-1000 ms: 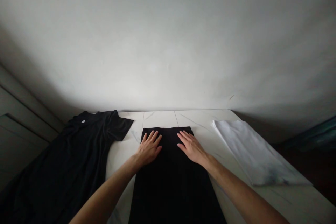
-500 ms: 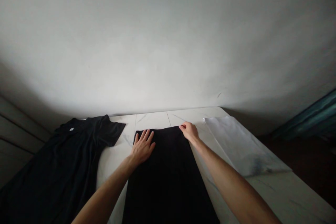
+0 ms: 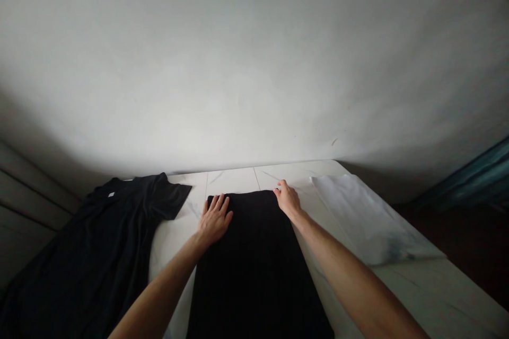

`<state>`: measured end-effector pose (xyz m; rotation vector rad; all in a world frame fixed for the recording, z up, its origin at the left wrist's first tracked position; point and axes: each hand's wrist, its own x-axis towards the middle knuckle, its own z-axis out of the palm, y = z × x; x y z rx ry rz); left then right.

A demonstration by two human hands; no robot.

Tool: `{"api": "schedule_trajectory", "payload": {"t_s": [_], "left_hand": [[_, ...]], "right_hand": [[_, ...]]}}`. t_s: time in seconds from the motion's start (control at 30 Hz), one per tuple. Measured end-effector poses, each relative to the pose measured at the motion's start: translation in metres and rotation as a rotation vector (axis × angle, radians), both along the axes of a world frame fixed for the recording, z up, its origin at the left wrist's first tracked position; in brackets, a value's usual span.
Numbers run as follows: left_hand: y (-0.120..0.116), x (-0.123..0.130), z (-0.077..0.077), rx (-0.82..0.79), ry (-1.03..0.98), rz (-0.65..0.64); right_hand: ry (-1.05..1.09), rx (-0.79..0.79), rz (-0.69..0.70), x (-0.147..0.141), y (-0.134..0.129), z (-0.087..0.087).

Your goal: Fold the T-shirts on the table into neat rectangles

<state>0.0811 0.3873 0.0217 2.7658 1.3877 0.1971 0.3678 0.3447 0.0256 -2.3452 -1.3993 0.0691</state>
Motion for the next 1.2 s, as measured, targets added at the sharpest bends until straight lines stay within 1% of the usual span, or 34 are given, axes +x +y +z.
{"api": "schedule_trajectory", "payload": {"t_s": [0.1, 0.27, 0.33, 0.4, 0.43, 0.5, 0.53, 0.57, 0.6, 0.63, 0.73, 0.87, 1.0, 1.07, 1.13, 1.2], "left_hand": [[0.0, 0.0, 0.002, -0.001, 0.012, 0.012], [0.001, -0.002, 0.005, 0.012, 0.048, 0.073], [0.0, -0.002, 0.007, 0.022, 0.058, 0.107], [-0.004, 0.001, 0.008, 0.054, 0.039, 0.11], [-0.006, 0.004, 0.009, 0.073, 0.019, 0.077], [-0.01, 0.01, 0.009, 0.09, -0.017, -0.052], [-0.012, 0.013, 0.008, 0.077, -0.024, -0.114], [-0.013, 0.016, 0.007, 0.054, -0.023, -0.154], [-0.014, 0.017, 0.005, 0.029, -0.02, -0.167], [-0.013, 0.017, 0.003, 0.011, -0.017, -0.158], [-0.011, 0.012, -0.003, 0.008, -0.026, -0.082], [-0.007, 0.002, -0.006, 0.013, -0.022, 0.062], [-0.001, -0.01, -0.006, -0.017, -0.011, 0.193], [0.004, -0.016, -0.004, -0.027, -0.019, 0.265], [0.009, -0.024, 0.001, -0.023, -0.027, 0.337], [0.015, -0.029, 0.007, 0.006, -0.035, 0.382]], "right_hand": [[0.016, -0.022, 0.004, 0.0, -0.001, 0.0], [0.005, 0.002, 0.012, 0.002, -0.005, 0.002], [-0.034, 0.047, -0.001, 0.0, -0.008, 0.004], [-0.095, 0.12, 0.041, -0.007, -0.012, 0.007], [-0.123, 0.155, 0.112, -0.013, -0.014, 0.008], [-0.165, 0.182, 0.368, -0.029, -0.018, 0.009], [-0.175, 0.167, 0.507, -0.038, -0.02, 0.008], [-0.18, 0.134, 0.616, -0.045, -0.023, 0.006], [-0.181, 0.088, 0.682, -0.051, -0.025, 0.004], [-0.179, 0.039, 0.703, -0.055, -0.027, 0.001], [-0.169, -0.059, 0.63, -0.055, -0.032, -0.007], [-0.182, -0.091, 0.543, -0.043, -0.033, -0.01], [-0.185, -0.112, 0.494, -0.038, -0.034, -0.013], [-0.179, -0.121, 0.449, -0.035, -0.035, -0.015], [-0.178, -0.126, 0.367, -0.03, -0.036, -0.018], [-0.19, -0.101, 0.276, -0.022, -0.037, -0.017]]}}
